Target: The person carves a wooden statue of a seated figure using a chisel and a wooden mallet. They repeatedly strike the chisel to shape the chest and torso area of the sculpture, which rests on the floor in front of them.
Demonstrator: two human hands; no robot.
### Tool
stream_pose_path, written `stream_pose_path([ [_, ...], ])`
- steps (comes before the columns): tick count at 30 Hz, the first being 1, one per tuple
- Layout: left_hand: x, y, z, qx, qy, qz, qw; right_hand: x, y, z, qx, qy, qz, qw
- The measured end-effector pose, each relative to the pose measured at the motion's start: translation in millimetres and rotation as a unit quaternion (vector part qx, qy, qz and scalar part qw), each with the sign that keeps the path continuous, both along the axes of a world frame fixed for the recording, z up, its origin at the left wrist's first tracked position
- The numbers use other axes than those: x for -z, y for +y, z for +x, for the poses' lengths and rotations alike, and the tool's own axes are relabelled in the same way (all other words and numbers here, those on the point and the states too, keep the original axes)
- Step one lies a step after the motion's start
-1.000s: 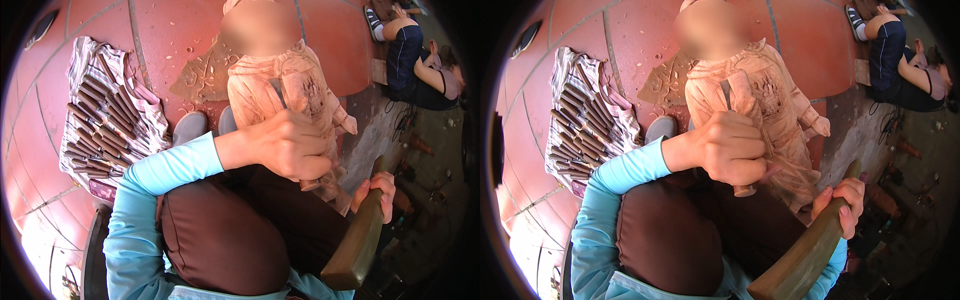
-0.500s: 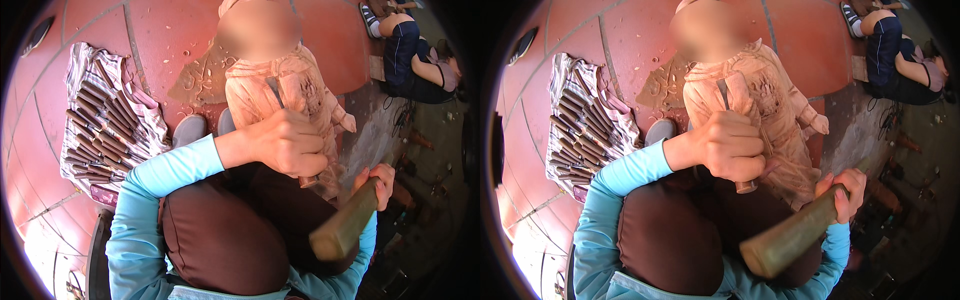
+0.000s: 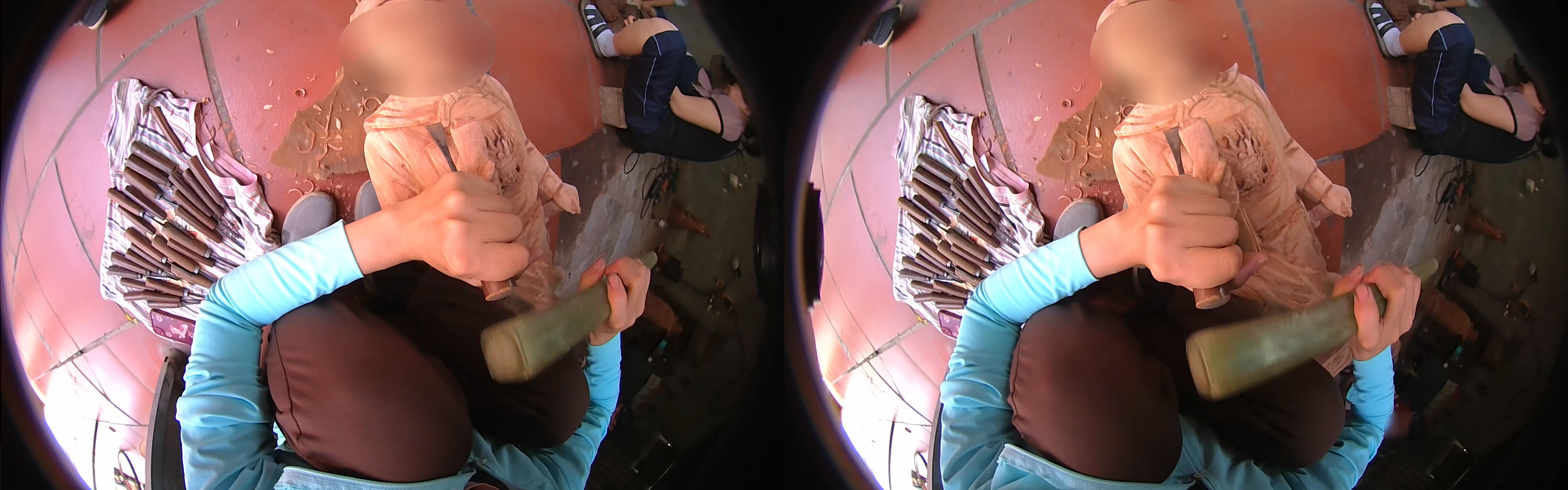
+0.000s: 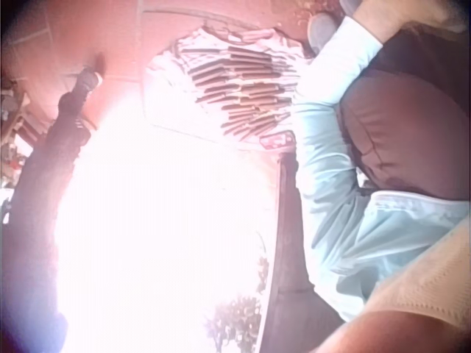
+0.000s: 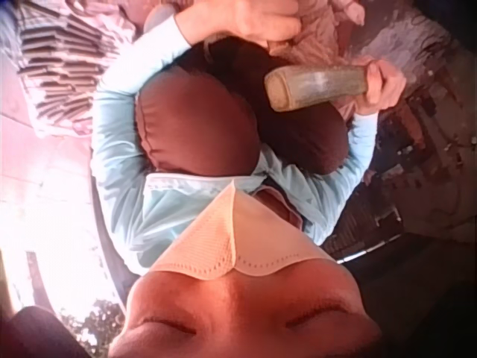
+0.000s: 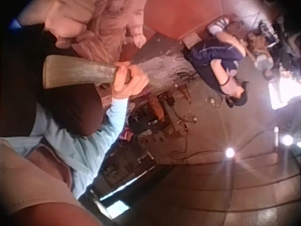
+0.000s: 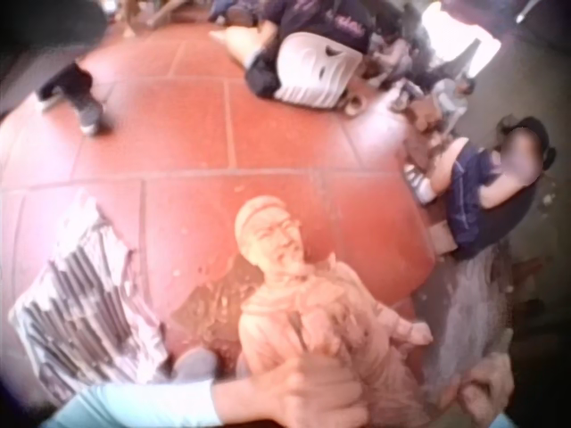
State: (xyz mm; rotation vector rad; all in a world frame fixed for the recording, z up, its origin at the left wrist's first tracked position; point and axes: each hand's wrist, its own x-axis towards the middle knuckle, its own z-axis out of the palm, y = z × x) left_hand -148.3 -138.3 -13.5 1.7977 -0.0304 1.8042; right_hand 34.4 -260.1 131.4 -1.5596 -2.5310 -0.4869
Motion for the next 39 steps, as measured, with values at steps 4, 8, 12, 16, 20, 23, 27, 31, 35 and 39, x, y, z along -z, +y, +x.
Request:
stream_pose_path([
  [4, 2, 0, -2, -0.014, 0.010, 0.007, 1.000, 15, 5, 10, -0.101, 0.154, 0.048, 0.982],
  [8, -7, -5, -10, -0.021, 0.010, 0.028, 0.999, 0, -2, 3, 0.002, -0.026, 0.006, 1.000],
  [12, -1, -6, -4, -0.005, 0.004, 0.023, 1.000, -2, -7, -4, 0.001, 0.072, -0.002, 0.997],
  [16, -1, -1, -3, -0.022, -0.009, 0.020, 1.000, -4, -6, -7, -0.003, 0.105, -0.005, 0.994],
  [20, -4, 4, -10, -0.014, -0.001, -0.012, 1.000, 4, 1, -6, -0.051, 0.197, 0.014, 0.979],
  [23, -4, 6, -10, -0.002, -0.011, -0.037, 0.999, -15, 10, -8, 0.006, 0.031, -0.062, 0.998],
  [27, -4, 9, -6, -0.004, -0.024, -0.018, 1.000, -11, 12, -3, -0.038, 0.100, -0.015, 0.994],
  [31, -1, 7, -14, -0.009, -0.002, -0.007, 1.000, -17, 20, -5, -0.037, 0.005, -0.052, 0.998],
  [35, 0, 8, -9, -0.006, -0.015, -0.018, 1.000, -15, 12, -5, -0.021, 0.071, -0.025, 0.997],
  [39, 0, 8, -14, -0.018, 0.005, -0.008, 1.000, 3, 21, 4, -0.099, 0.139, 0.011, 0.985],
])
